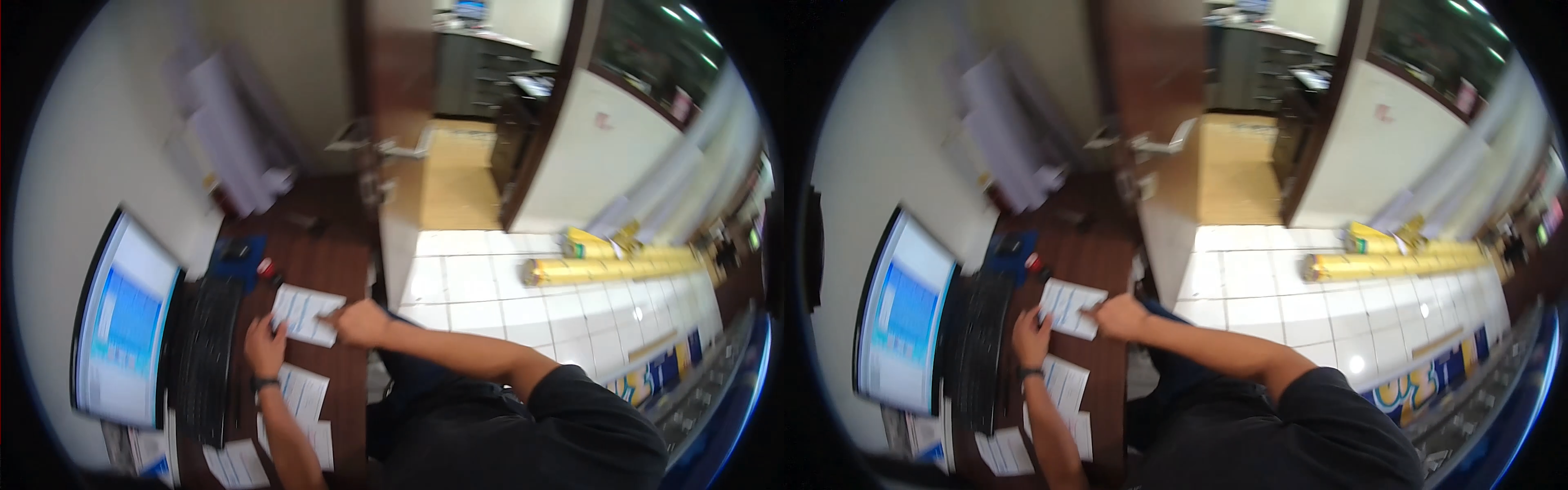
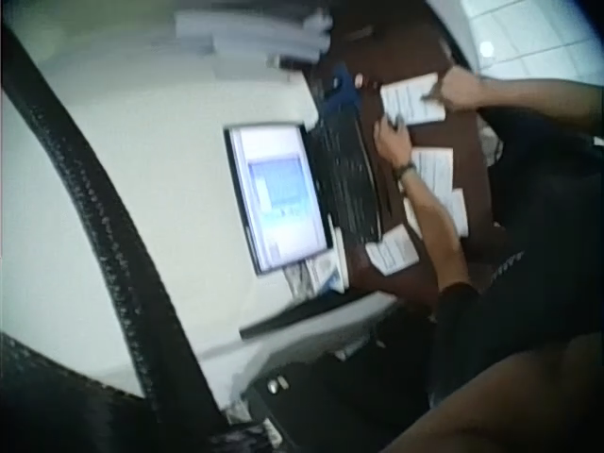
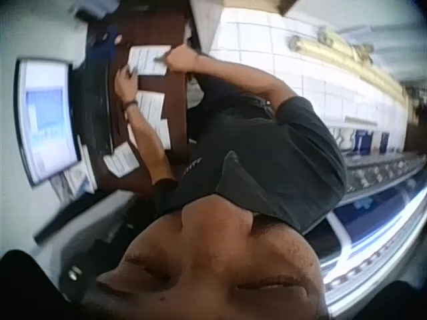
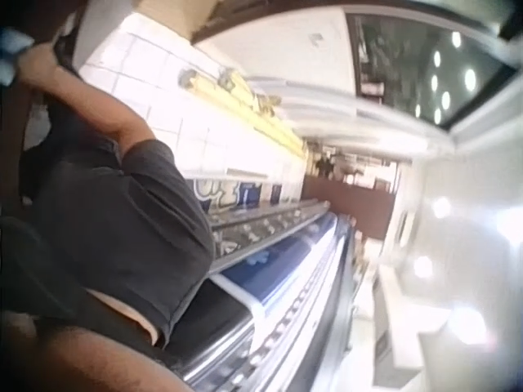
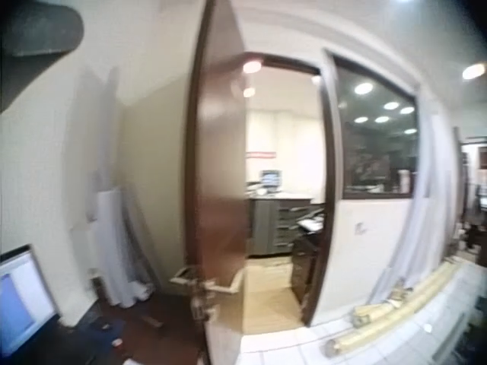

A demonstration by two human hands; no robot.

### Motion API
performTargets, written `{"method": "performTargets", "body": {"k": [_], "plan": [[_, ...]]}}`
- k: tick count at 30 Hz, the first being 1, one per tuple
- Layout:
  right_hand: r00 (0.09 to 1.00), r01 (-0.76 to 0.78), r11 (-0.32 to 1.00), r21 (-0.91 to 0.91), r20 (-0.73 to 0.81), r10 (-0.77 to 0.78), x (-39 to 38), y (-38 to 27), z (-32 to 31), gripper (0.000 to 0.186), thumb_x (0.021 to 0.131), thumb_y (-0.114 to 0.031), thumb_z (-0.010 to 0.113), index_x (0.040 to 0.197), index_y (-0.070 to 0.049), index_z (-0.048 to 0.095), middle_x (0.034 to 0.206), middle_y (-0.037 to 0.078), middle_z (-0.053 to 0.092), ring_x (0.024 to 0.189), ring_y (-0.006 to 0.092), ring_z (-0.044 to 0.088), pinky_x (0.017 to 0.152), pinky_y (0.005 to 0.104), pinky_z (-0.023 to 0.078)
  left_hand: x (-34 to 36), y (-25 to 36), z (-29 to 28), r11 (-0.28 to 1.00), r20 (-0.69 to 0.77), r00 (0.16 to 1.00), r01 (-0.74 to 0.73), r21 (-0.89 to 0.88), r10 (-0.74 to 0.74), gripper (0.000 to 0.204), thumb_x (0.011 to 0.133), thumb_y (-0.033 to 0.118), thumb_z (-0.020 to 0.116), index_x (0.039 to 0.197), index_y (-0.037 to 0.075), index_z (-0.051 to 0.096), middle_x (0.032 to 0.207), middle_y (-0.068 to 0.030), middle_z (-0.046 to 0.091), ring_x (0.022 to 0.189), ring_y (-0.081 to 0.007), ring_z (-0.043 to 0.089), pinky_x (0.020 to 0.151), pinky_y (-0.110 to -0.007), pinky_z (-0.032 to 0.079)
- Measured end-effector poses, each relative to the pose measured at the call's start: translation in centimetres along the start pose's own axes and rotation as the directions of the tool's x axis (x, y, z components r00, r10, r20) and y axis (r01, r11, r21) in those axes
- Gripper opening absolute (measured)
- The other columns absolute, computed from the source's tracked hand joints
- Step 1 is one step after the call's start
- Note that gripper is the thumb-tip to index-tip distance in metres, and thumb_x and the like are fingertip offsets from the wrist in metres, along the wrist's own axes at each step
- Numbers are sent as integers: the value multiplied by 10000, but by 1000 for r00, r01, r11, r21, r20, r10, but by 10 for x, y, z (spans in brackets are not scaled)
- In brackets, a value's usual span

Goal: Checking print order forms and operating the printer control software on a computer.

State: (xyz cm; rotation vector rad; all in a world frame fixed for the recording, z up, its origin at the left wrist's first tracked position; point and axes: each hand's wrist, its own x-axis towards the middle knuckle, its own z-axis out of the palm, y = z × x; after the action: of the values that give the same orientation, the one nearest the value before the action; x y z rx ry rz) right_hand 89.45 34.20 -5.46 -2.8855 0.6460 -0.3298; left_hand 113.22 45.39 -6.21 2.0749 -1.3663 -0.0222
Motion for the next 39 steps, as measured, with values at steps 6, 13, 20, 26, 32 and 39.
{"method": "performTargets", "body": {"k": [6,13,20,26,32,39], "plan": [[999,2,999,49,-54,1,-2,-2,-1,579,753,-199,629,1330,-153,608,902,131,710,750,289,707,612,436,557,3,-28,20,999,-70,997,-37,-12,36,286,885,181,673,1133,41,697,1197,-302,607,1065,-418,609,919,-428,505],[980,53,997,53,-192,-42,-5,-3,7,351,774,-178,606,1108,-115,694,742,132,686,685,331,688,597,443,538,-12,25,-13,983,-39,990,-126,135,133,304,919,291,608,1095,83,744,950,-217,664,869,-388,623,804,-479,497],[975,-15,1000,11,-222,17,-3,-1,11,241,775,-207,620,955,-60,683,747,141,684,700,332,693,611,443,546,-2,3,-1,955,-49,980,-176,240,193,294,910,285,618,1120,128,750,954,-212,674,871,-380,629,818,-483,505],[970,-55,998,21,-236,58,-6,-4,14,257,772,-216,635,941,-32,694,735,174,691,702,354,694,623,453,545,-5,17,-3,963,-72,988,-114,244,135,331,926,344,608,1098,94,743,993,-202,672,957,-381,614,861,-488,494],[940,23,994,110,-342,16,-6,-6,20,252,772,-263,614,839,-33,691,667,172,667,655,366,681,601,468,540,-4,37,-7,952,83,994,-87,293,66,387,909,380,632,1067,41,731,1056,-228,655,966,-413,603,895,-494,481],[931,-43,980,195,-347,110,-48,8,8,302,883,-332,577,946,-63,700,724,167,674,612,352,667,542,475,532,31,120,-11,347,141,988,109,-931,67,360,904,-52,553,1264,-44,533,1180,-94,627,1062,-185,596,967,-324,449]]}}
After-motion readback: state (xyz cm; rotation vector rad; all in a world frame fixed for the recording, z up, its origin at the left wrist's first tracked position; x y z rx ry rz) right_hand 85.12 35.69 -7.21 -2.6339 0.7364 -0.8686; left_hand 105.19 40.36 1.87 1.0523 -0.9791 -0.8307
